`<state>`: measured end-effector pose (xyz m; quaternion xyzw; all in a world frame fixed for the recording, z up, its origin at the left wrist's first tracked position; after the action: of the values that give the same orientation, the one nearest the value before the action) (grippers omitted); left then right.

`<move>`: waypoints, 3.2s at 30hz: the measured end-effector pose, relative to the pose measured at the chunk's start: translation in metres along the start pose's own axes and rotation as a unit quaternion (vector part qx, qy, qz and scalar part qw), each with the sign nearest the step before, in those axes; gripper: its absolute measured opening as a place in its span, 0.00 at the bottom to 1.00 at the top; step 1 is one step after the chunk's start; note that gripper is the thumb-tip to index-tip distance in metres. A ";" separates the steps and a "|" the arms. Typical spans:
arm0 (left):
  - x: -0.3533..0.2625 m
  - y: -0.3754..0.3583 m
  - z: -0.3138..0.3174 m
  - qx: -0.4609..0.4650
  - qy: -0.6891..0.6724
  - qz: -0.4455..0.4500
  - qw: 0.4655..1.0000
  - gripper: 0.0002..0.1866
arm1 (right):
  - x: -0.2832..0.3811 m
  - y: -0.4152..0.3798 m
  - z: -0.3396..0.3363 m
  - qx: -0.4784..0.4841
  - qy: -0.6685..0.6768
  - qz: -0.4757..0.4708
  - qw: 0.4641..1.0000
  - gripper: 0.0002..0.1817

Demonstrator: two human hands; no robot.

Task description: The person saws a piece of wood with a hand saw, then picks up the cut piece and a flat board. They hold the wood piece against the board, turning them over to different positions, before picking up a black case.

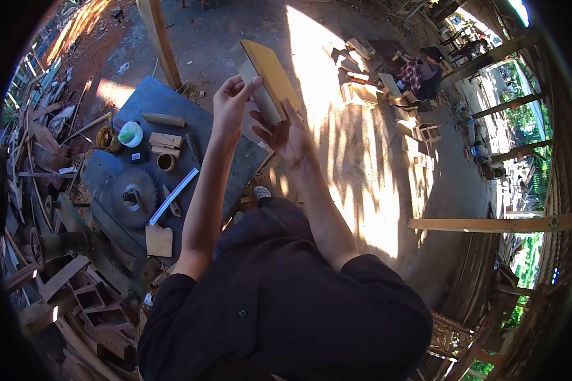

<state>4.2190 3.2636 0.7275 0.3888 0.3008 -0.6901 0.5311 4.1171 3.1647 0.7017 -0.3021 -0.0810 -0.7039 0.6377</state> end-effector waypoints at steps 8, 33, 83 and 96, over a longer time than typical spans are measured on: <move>-0.002 -0.004 0.002 -0.004 0.005 -0.003 1.000 0.25 | 0.000 -0.002 -0.001 0.013 0.059 0.021 0.998 0.28; -0.008 -0.011 0.010 0.009 -0.020 0.018 1.000 0.23 | 0.009 -0.008 -0.001 0.021 -0.016 -0.016 1.000 0.30; -0.007 -0.007 0.015 0.021 -0.030 0.019 0.999 0.24 | 0.012 -0.004 0.001 0.027 0.028 -0.023 0.999 0.29; -0.017 -0.019 0.020 0.030 -0.044 0.018 0.998 0.23 | 0.010 -0.007 -0.008 0.051 0.034 -0.033 0.998 0.27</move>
<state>4.1984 3.2604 0.7529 0.3788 0.2491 -0.7057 0.5445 4.1081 3.1528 0.7023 -0.2423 -0.1050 -0.7293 0.6312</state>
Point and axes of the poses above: each hand's wrist, its own y-axis towards the middle knuckle, its own z-axis out of the palm, x = y × z, the point moved 5 cm from there along y, towards the middle knuckle, and after that the axes turned 7 degrees about -x, right-handed, at the moved point
